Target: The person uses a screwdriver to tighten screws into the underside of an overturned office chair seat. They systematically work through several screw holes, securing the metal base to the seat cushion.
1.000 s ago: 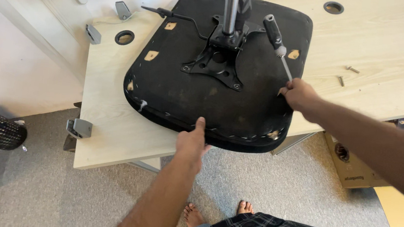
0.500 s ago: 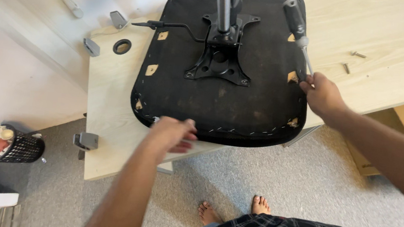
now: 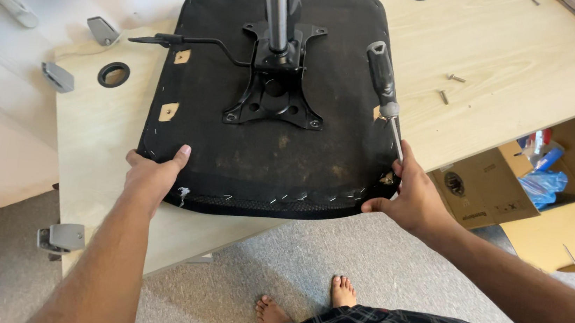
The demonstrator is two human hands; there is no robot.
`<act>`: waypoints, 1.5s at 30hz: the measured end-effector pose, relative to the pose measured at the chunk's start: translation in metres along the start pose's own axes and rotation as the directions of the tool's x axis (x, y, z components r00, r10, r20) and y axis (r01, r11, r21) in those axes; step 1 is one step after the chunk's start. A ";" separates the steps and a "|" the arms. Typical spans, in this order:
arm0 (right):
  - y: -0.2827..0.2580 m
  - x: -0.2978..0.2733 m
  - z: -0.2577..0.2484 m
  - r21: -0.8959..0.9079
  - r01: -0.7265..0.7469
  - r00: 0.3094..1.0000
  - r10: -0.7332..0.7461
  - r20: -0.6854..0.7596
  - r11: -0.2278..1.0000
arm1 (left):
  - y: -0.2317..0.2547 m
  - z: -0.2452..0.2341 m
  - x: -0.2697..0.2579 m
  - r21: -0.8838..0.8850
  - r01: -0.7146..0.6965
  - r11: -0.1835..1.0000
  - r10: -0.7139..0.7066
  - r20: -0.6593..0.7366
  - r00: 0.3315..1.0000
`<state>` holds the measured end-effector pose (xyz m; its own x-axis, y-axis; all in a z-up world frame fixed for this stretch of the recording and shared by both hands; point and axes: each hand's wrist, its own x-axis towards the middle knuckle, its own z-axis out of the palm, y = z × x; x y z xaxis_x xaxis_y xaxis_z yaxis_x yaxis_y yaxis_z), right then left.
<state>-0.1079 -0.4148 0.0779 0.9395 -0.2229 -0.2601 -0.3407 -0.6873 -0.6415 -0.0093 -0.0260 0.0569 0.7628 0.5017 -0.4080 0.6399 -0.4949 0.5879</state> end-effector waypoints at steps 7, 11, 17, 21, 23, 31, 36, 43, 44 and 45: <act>-0.010 0.001 0.003 -0.103 -0.045 0.999 0.047 0.016 0.994 | -0.008 -0.008 -0.001 -0.100 -0.013 0.995 0.020 0.071 0.997; -0.010 0.001 0.004 -0.134 -0.007 1.000 0.002 -0.031 0.991 | -0.013 -0.009 0.004 -0.101 -0.022 0.995 0.030 0.081 0.996; -0.013 0.003 -0.004 -0.147 0.061 0.993 -0.075 -0.091 0.987 | -0.023 -0.009 -0.004 -0.118 -0.036 0.992 0.048 0.104 0.993; -0.011 0.018 -0.015 -0.195 0.079 0.987 -0.104 -0.122 0.978 | -0.030 -0.001 -0.020 -0.175 0.010 0.985 0.012 0.121 0.993; -0.009 0.033 -0.020 -0.219 0.165 0.976 -0.191 -0.103 0.962 | -0.031 0.002 -0.026 -0.185 0.030 0.982 -0.011 0.106 0.994; 0.017 0.098 -0.035 -0.215 0.440 0.884 -0.463 -0.067 0.872 | -0.035 0.022 -0.054 -0.172 0.126 0.977 -0.114 0.080 0.990; 0.020 0.120 -0.042 -0.333 0.361 0.925 -0.380 0.008 0.871 | -0.033 0.027 -0.069 -0.203 0.088 0.975 -0.076 0.066 0.995; 0.025 0.110 -0.037 -0.288 0.443 0.887 -0.463 -0.002 0.849 | -0.012 0.032 -0.074 0.388 -0.229 0.893 0.328 -0.212 0.921; 0.024 0.110 -0.037 -0.277 0.442 0.888 -0.460 0.001 0.853 | -0.006 0.036 -0.074 0.400 -0.295 0.868 0.390 -0.179 0.903; 0.022 0.109 -0.039 -0.266 0.441 0.890 -0.457 0.004 0.857 | 0.002 0.041 -0.073 0.410 -0.360 0.838 0.450 -0.145 0.881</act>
<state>-0.0115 -0.4805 0.0635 0.9913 0.1181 0.0587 0.1318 -0.8713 -0.4727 -0.0598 -0.0927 0.0591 0.9466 0.3223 0.0058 0.2996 -0.8862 0.3533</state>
